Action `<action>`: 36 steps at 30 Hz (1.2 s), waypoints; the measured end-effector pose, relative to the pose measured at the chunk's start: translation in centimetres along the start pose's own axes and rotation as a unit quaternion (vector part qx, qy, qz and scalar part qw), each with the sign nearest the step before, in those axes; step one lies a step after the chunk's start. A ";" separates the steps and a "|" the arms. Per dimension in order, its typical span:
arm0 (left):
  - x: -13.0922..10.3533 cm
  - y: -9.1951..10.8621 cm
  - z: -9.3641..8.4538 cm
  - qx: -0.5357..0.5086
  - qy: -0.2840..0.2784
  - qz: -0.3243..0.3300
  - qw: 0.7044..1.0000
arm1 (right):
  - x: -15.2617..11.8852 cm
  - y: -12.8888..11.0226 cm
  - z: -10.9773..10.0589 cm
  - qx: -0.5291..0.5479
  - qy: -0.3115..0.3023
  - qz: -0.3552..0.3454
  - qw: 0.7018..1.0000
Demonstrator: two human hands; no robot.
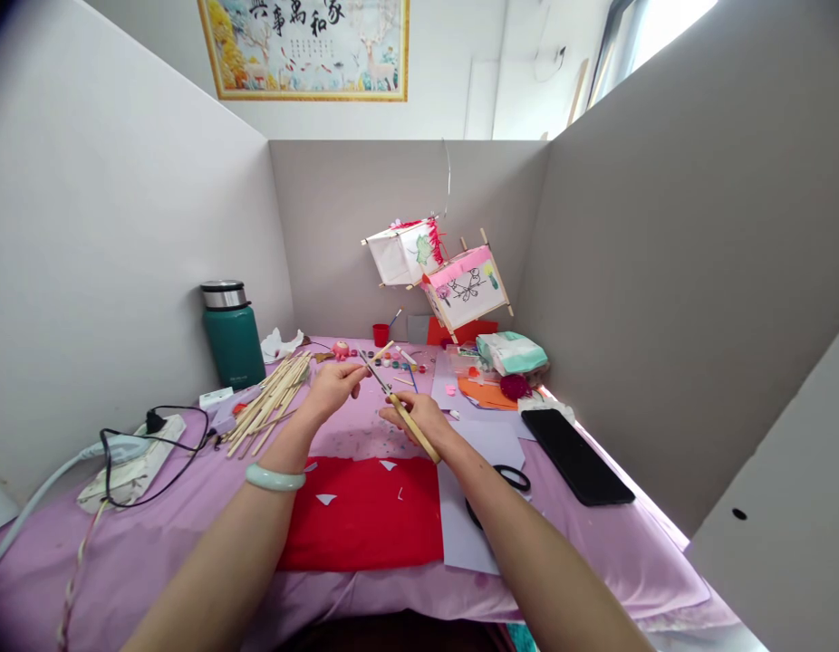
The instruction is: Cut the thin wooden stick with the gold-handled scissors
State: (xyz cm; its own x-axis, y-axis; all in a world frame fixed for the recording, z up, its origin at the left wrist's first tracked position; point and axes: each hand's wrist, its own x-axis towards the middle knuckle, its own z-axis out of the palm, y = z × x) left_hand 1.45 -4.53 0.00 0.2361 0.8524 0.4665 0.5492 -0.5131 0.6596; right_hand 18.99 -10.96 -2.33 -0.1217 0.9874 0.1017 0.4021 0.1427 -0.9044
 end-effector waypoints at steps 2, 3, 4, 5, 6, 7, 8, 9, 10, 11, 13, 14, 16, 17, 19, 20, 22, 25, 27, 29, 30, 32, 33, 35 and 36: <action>0.1 -0.2 -0.3 -0.030 -0.026 -0.014 0.999 | -0.1 -0.1 0.0 -0.006 -0.005 0.000 1.000; 0.1 -0.2 -0.3 -0.028 -0.030 -0.016 0.999 | -0.1 -0.1 0.0 -0.008 -0.004 0.001 1.000; 0.1 -0.1 -0.3 -0.014 -0.026 -0.016 0.999 | -0.2 -0.1 -0.1 -0.007 -0.002 0.002 1.000; 0.1 0.0 -0.2 0.010 -0.015 -0.014 1.000 | -0.2 -0.1 -0.1 -0.004 0.001 0.003 1.000; 0.0 0.2 0.0 0.040 0.001 -0.008 0.999 | -0.2 -0.2 -0.2 0.000 0.003 0.006 1.000; -0.1 0.4 0.2 0.070 0.020 -0.001 0.997 | -0.2 -0.2 -0.2 0.005 0.004 0.009 1.000; -0.2 0.6 0.5 0.099 0.043 0.007 0.994 | -0.2 -0.2 -0.3 0.009 0.004 0.013 1.000; -0.4 0.8 0.7 0.123 0.065 0.016 0.990 | -0.2 -0.2 -0.3 0.012 0.003 0.016 1.000; -0.5 0.9 1.0 0.144 0.085 0.024 0.986 | -0.2 -0.2 -0.4 0.016 0.001 0.018 1.000; -0.6 1.1 1.2 0.162 0.100 0.032 0.981 | -0.1 -0.1 -0.4 0.020 0.000 0.018 1.000; -0.8 1.1 1.4 0.191 0.116 0.044 0.974 | 0.0 0.0 -0.4 0.026 -0.001 0.016 1.000; -0.9 1.1 1.5 0.202 0.115 0.046 0.971 | 0.0 0.0 -0.4 0.028 -0.002 0.014 1.000; -0.9 1.0 1.5 0.215 0.109 0.041 0.970 | 0.1 0.2 -0.4 0.031 -0.002 0.012 0.999; -0.9 0.9 1.5 0.217 0.105 0.037 0.970 | 0.1 0.2 -0.4 0.033 -0.004 0.011 0.999; -0.8 0.8 1.5 0.213 0.102 0.036 0.971 | 0.1 0.2 -0.3 0.036 -0.007 0.009 0.999; -0.8 0.7 1.4 0.205 0.102 0.038 0.973 | 0.1 0.2 -0.3 0.035 -0.008 0.008 0.999; -0.6 0.4 1.3 0.177 0.095 0.045 0.978 | 0.1 0.2 -0.3 0.026 -0.006 0.006 1.000; -0.2 -0.1 0.7 0.110 0.058 0.034 0.992 | 0.0 0.1 -0.3 0.010 -0.005 0.008 1.000; 0.1 -0.5 0.3 0.053 0.014 0.014 0.998 | -0.1 0.0 -0.4 0.008 -0.013 0.009 1.000; 0.3 -0.7 -0.1 0.008 -0.026 -0.004 1.000 | -0.2 0.1 -0.5 0.009 -0.023 0.010 1.000; 0.3 -0.6 -0.1 -0.001 -0.036 -0.010 0.999 | -0.2 0.1 -0.6 0.009 -0.025 0.010 1.000; 0.2 -0.4 0.0 0.021 -0.026 -0.011 0.999 | -0.1 0.3 -0.6 0.012 -0.023 0.012 1.000; 0.1 -0.2 0.2 0.047 -0.010 -0.006 0.999 | 0.0 0.4 -0.6 0.014 -0.020 0.014 1.000; -0.2 0.3 0.6 0.107 0.035 0.010 0.994 | 0.2 0.7 -0.5 0.019 -0.013 0.016 1.000; -0.4 0.5 0.9 0.137 0.059 0.017 0.989 | 0.3 0.9 -0.5 0.020 -0.010 0.016 1.000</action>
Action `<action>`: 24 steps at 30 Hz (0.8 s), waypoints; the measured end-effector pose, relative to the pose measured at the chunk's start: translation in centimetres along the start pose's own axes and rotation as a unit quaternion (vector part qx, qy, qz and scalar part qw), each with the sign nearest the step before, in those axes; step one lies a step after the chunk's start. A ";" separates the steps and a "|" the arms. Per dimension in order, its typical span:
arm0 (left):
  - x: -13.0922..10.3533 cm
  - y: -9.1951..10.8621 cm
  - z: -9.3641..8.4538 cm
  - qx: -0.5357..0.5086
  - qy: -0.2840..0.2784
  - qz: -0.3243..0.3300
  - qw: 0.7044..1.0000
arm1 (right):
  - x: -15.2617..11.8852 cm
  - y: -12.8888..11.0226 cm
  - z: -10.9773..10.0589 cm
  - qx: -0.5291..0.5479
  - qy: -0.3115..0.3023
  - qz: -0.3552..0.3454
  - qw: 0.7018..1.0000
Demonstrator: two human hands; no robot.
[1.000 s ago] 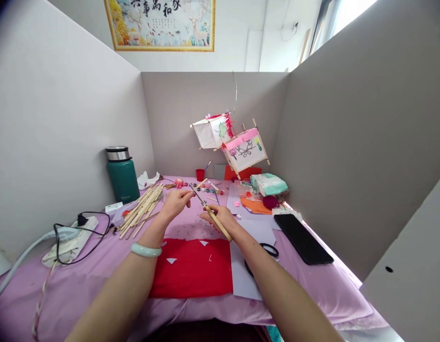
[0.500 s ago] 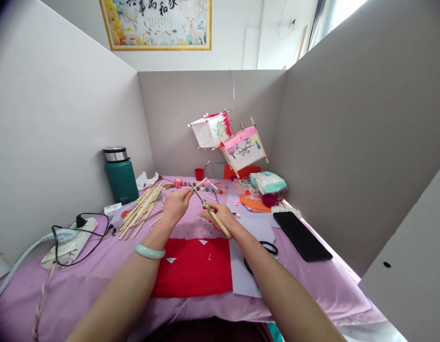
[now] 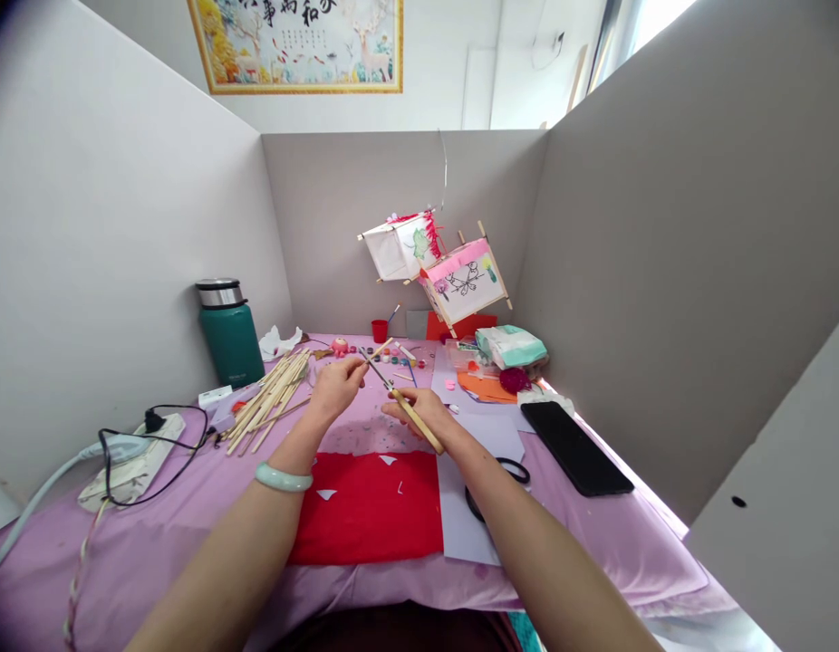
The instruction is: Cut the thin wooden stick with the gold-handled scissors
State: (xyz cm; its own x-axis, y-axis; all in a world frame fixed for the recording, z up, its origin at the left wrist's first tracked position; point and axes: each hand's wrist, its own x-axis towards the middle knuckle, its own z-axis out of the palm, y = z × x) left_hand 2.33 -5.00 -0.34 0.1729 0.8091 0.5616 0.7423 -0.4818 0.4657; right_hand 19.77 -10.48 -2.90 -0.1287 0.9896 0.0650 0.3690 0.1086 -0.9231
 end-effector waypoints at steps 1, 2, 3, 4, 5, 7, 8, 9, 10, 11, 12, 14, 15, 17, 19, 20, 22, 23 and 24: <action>-0.2 0.3 0.1 0.027 0.022 0.004 0.999 | 0.1 0.1 0.0 0.000 0.001 -0.001 1.000; -0.3 0.5 0.3 0.052 0.039 0.006 0.998 | 0.2 0.2 0.0 0.000 0.001 -0.002 1.000; -0.5 0.6 0.3 0.074 0.048 0.008 0.996 | 0.2 0.3 0.0 -0.001 -0.001 -0.002 1.000; -0.6 0.7 0.4 0.094 0.050 0.010 0.994 | 0.3 0.4 0.0 -0.004 -0.002 -0.003 1.000; -0.6 0.7 0.4 0.110 0.046 0.011 0.993 | 0.3 0.4 -0.1 -0.007 -0.004 -0.004 1.000; -0.7 0.7 0.5 0.134 0.032 0.007 0.990 | 0.3 0.4 -0.1 -0.015 -0.005 -0.005 1.000; -0.7 0.7 0.5 0.142 0.027 0.003 0.990 | 0.3 0.3 -0.2 -0.018 -0.004 -0.005 1.000; -0.7 0.7 0.5 0.147 0.024 0.000 0.989 | 0.3 0.3 -0.2 -0.020 -0.003 -0.004 1.000; -0.7 0.7 0.5 0.149 0.022 -0.002 0.989 | 0.3 0.3 -0.2 -0.021 -0.001 -0.003 1.000; -0.7 0.6 0.5 0.148 0.022 -0.004 0.989 | 0.2 0.2 -0.2 -0.022 0.000 -0.002 1.000; -0.6 0.6 0.5 0.143 0.021 -0.004 0.989 | 0.2 0.2 -0.2 -0.021 -0.001 -0.001 1.000; -0.5 0.4 0.5 0.116 0.019 0.001 0.993 | 0.1 0.2 -0.2 -0.021 -0.005 -0.003 1.000; -0.3 0.2 0.4 0.093 0.014 0.004 0.996 | 0.1 0.2 -0.2 -0.022 -0.008 -0.004 1.000; 0.0 -0.3 0.3 0.030 -0.013 0.003 0.999 | 0.0 0.2 -0.3 -0.027 -0.016 -0.004 1.000; 0.3 -0.8 0.0 -0.047 -0.058 -0.013 0.997 | -0.1 0.1 -0.4 -0.032 -0.024 -0.004 0.999; 0.4 -1.0 -0.2 -0.085 -0.081 -0.025 0.993 | -0.2 0.1 -0.5 -0.034 -0.029 -0.005 0.999; 0.5 -1.3 -0.4 -0.143 -0.113 -0.045 0.982 | -0.3 0.0 -0.5 -0.032 -0.038 -0.008 0.999; 0.6 -1.4 -0.5 -0.159 -0.121 -0.051 0.979 | -0.3 0.0 -0.5 -0.030 -0.040 -0.009 0.999; 0.5 -1.3 -0.5 -0.162 -0.123 -0.054 0.978 | -0.3 0.0 -0.5 -0.029 -0.040 -0.006 0.999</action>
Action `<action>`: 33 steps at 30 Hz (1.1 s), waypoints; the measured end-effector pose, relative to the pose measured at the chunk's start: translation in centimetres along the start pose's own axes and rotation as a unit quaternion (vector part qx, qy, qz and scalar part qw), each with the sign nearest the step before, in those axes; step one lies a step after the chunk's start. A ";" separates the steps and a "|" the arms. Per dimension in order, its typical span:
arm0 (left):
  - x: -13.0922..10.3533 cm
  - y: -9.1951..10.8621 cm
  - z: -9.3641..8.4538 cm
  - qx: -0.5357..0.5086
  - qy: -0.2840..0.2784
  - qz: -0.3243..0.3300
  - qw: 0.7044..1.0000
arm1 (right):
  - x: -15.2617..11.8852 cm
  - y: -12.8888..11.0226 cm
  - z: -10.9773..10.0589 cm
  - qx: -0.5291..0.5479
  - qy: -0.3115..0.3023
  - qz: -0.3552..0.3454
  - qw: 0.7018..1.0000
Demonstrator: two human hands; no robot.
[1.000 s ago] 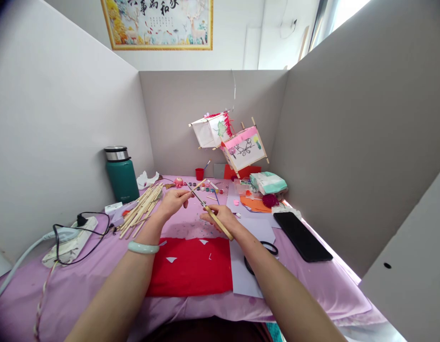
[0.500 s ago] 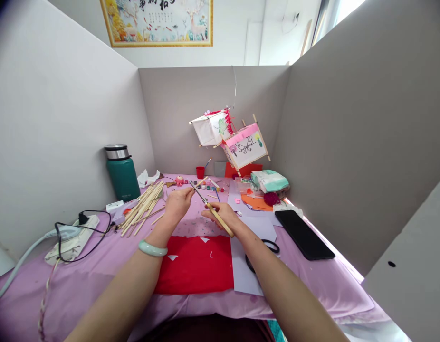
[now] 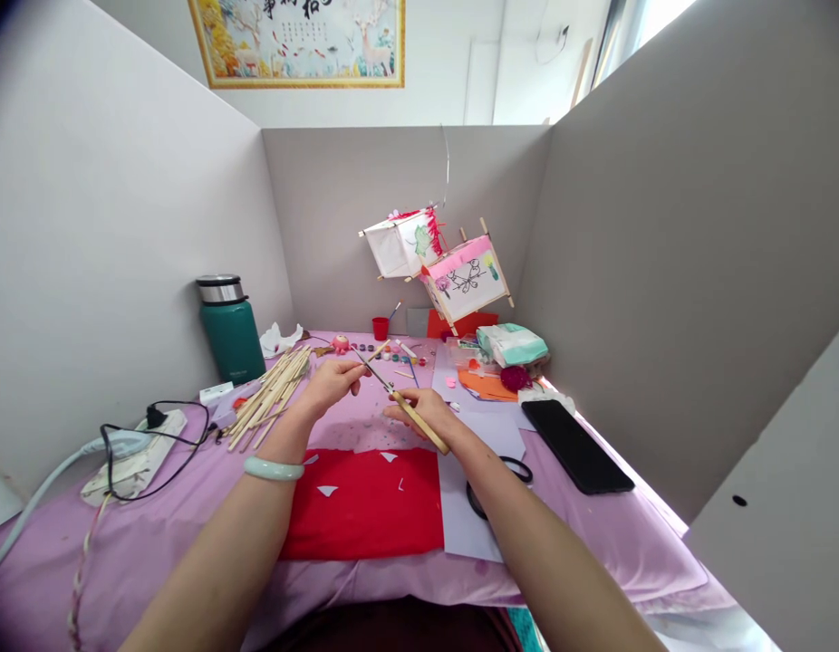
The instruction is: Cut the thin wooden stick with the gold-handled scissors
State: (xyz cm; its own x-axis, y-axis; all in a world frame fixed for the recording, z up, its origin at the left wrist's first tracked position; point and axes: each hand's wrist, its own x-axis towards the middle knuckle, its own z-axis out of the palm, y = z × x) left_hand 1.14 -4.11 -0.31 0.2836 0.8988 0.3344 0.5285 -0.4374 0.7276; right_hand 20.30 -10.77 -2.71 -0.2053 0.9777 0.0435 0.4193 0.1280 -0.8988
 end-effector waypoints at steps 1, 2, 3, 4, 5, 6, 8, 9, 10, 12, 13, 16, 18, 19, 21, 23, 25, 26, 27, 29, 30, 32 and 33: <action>-0.1 0.1 0.1 0.010 0.005 0.000 1.000 | 0.0 0.0 0.0 0.001 0.003 0.004 1.000; -0.1 0.3 0.2 0.032 0.016 0.004 0.999 | 0.0 0.0 0.0 0.001 0.007 0.008 1.000; -0.3 0.5 0.4 0.064 0.035 0.011 0.997 | 0.0 0.0 0.0 0.001 0.012 0.012 1.000; -0.4 0.8 0.7 0.102 0.060 0.019 0.993 | 0.0 -0.1 0.0 0.001 0.018 0.015 1.000; -0.5 1.0 1.0 0.141 0.087 0.028 0.986 | 0.0 -0.1 0.0 0.002 0.023 0.017 1.000; -0.7 1.2 1.2 0.177 0.113 0.037 0.977 | 0.0 -0.1 -0.1 0.003 0.026 0.019 0.999; -0.9 1.4 1.6 0.231 0.152 0.048 0.960 | -0.1 -0.3 -0.1 0.006 0.028 0.024 0.999; -1.0 1.4 1.8 0.248 0.160 0.051 0.954 | -0.1 -0.4 -0.1 0.008 0.028 0.027 0.999; -1.1 1.4 1.9 0.260 0.161 0.053 0.951 | -0.2 -0.5 -0.1 0.010 0.027 0.028 0.999; -1.0 1.3 1.8 0.267 0.154 0.053 0.950 | -0.3 -0.5 -0.1 0.011 0.027 0.029 0.999; -0.9 1.2 1.8 0.262 0.147 0.055 0.952 | -0.3 -0.5 -0.1 0.011 0.027 0.028 0.999; -0.5 0.8 1.3 0.205 0.121 0.063 0.969 | -0.1 -0.2 0.0 0.004 0.028 0.020 0.999; -0.2 0.5 1.0 0.147 0.094 0.060 0.983 | 0.0 0.0 0.0 -0.002 0.025 0.014 1.000; -0.1 0.4 0.8 0.118 0.079 0.051 0.988 | 0.0 0.0 0.0 -0.003 0.022 0.011 1.000; 0.0 0.1 0.4 0.060 0.049 0.028 0.997 | -0.1 -0.1 -0.1 -0.004 0.010 0.008 1.000; 0.0 -0.1 0.0 -0.001 0.013 0.002 1.000 | -0.3 -0.2 -0.3 -0.002 -0.004 0.006 1.000; 0.0 -0.3 -0.3 -0.055 -0.028 -0.023 0.998 | -0.5 -0.4 -0.4 0.001 -0.015 0.001 1.000; -0.1 -0.3 -0.4 -0.071 -0.045 -0.033 0.996 | -0.6 -0.4 -0.4 0.002 -0.020 -0.002 1.000; -0.1 -0.3 -0.4 -0.076 -0.053 -0.038 0.995 | -0.6 -0.4 -0.5 0.002 -0.022 -0.004 1.000; -0.1 -0.2 -0.3 -0.049 -0.037 -0.029 0.998 | -0.6 -0.4 -0.5 0.005 -0.022 -0.001 1.000; -0.1 -0.1 -0.2 -0.019 -0.017 -0.016 1.000 | -0.5 -0.3 -0.5 0.007 -0.020 0.003 1.000; -0.1 0.3 0.2 0.055 0.030 0.016 0.998 | -0.4 -0.3 -0.4 0.015 -0.012 0.011 1.000; -0.2 0.5 0.4 0.093 0.052 0.026 0.994 | -0.3 -0.2 -0.4 0.019 -0.008 0.015 1.000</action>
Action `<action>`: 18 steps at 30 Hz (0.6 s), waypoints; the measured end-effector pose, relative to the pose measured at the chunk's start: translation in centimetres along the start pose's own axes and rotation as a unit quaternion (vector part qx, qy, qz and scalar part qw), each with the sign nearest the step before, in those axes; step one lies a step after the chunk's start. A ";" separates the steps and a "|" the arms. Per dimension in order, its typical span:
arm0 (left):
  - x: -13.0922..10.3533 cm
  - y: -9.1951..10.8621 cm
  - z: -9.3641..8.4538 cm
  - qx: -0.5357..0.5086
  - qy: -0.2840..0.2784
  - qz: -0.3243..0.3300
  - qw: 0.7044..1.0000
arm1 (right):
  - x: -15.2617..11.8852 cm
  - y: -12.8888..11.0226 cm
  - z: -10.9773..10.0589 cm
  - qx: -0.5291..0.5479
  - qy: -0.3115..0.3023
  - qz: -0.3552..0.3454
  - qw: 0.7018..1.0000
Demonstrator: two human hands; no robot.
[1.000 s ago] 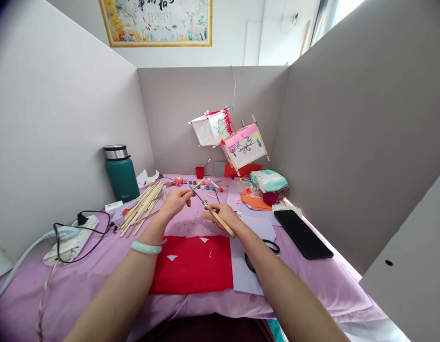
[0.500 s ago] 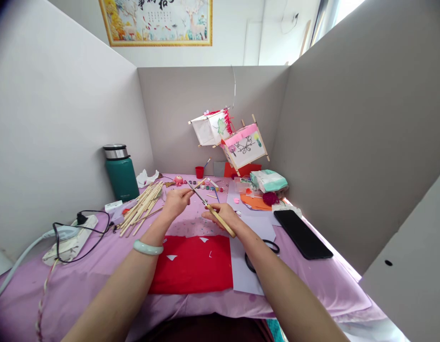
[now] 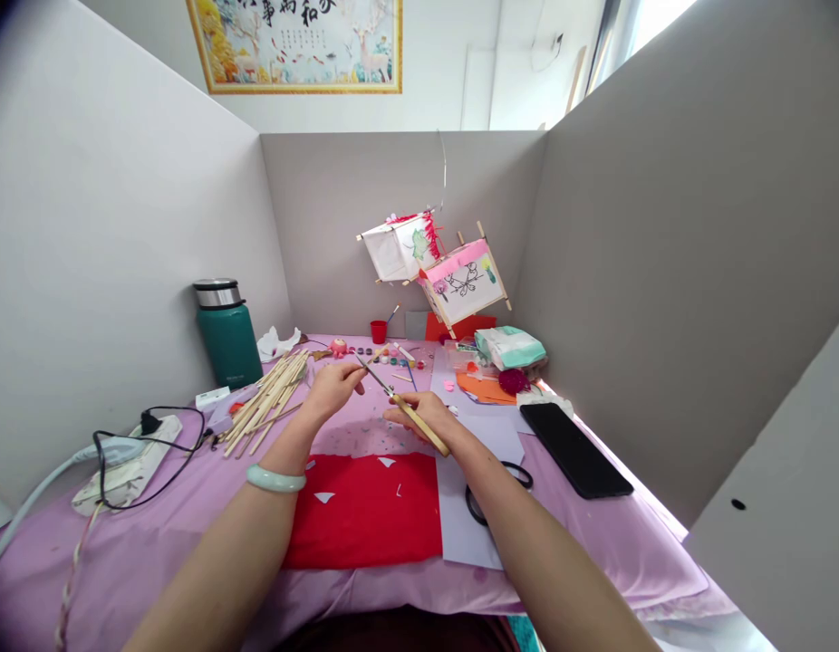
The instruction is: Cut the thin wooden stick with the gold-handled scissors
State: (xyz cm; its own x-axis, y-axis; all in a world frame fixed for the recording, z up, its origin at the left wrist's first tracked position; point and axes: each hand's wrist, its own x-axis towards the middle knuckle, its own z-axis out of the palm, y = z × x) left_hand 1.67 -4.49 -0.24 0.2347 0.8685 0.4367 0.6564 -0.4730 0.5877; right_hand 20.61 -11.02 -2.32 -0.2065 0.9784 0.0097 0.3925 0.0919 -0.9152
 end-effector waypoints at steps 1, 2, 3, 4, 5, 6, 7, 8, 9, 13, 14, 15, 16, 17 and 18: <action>-0.1 0.3 0.2 0.035 0.020 0.007 0.999 | 0.1 0.0 0.0 0.003 0.003 0.004 1.000; -0.2 0.5 0.3 0.066 0.036 0.010 0.997 | 0.1 0.0 0.1 0.004 0.006 0.007 1.000; -0.3 0.7 0.4 0.094 0.050 0.011 0.994 | 0.1 0.0 0.1 0.006 0.007 0.009 1.000; -0.5 0.9 0.5 0.117 0.058 0.012 0.991 | 0.2 0.0 0.1 0.008 0.008 0.011 1.000; -0.6 1.0 0.6 0.137 0.061 0.012 0.989 | 0.2 0.0 0.1 0.010 0.009 0.012 1.000; -0.7 1.2 0.6 0.153 0.062 0.010 0.986 | 0.2 0.1 0.1 0.011 0.010 0.012 1.000; -0.8 1.2 0.7 0.167 0.063 0.008 0.984 | 0.2 0.1 0.1 0.012 0.011 0.013 1.000; -0.8 1.3 0.7 0.179 0.063 0.005 0.982 | 0.3 0.1 0.1 0.014 0.013 0.014 1.000; -0.8 1.3 0.7 0.189 0.063 0.003 0.980 | 0.3 0.1 0.1 0.017 0.013 0.016 1.000; -0.9 1.5 1.0 0.220 0.064 0.011 0.973 | 0.1 -0.1 0.2 0.015 0.017 0.007 1.000; -0.9 1.6 1.0 0.223 0.062 0.015 0.973 | 0.0 -0.2 0.2 0.012 0.017 0.003 1.000; -1.0 1.7 1.1 0.225 0.060 0.019 0.972 | -0.2 -0.4 0.1 0.010 0.017 0.000 1.000; -1.0 1.8 1.2 0.224 0.058 0.022 0.973 | -0.3 -0.5 0.1 0.010 0.016 -0.001 1.000; -1.1 1.9 1.2 0.222 0.055 0.024 0.973 | -0.4 -0.6 0.0 0.011 0.013 -0.002 1.000; -1.1 1.9 1.3 0.219 0.052 0.025 0.974 | -0.5 -0.7 0.0 0.015 0.009 -0.003 1.000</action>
State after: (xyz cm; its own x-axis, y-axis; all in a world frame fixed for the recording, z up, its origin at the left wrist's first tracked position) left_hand 3.58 -6.18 -0.45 0.2158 0.8152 0.5374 0.8942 -0.3861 0.2266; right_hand 20.47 -11.61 -1.66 -0.1921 0.9811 0.0215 0.3649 0.0917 -0.9265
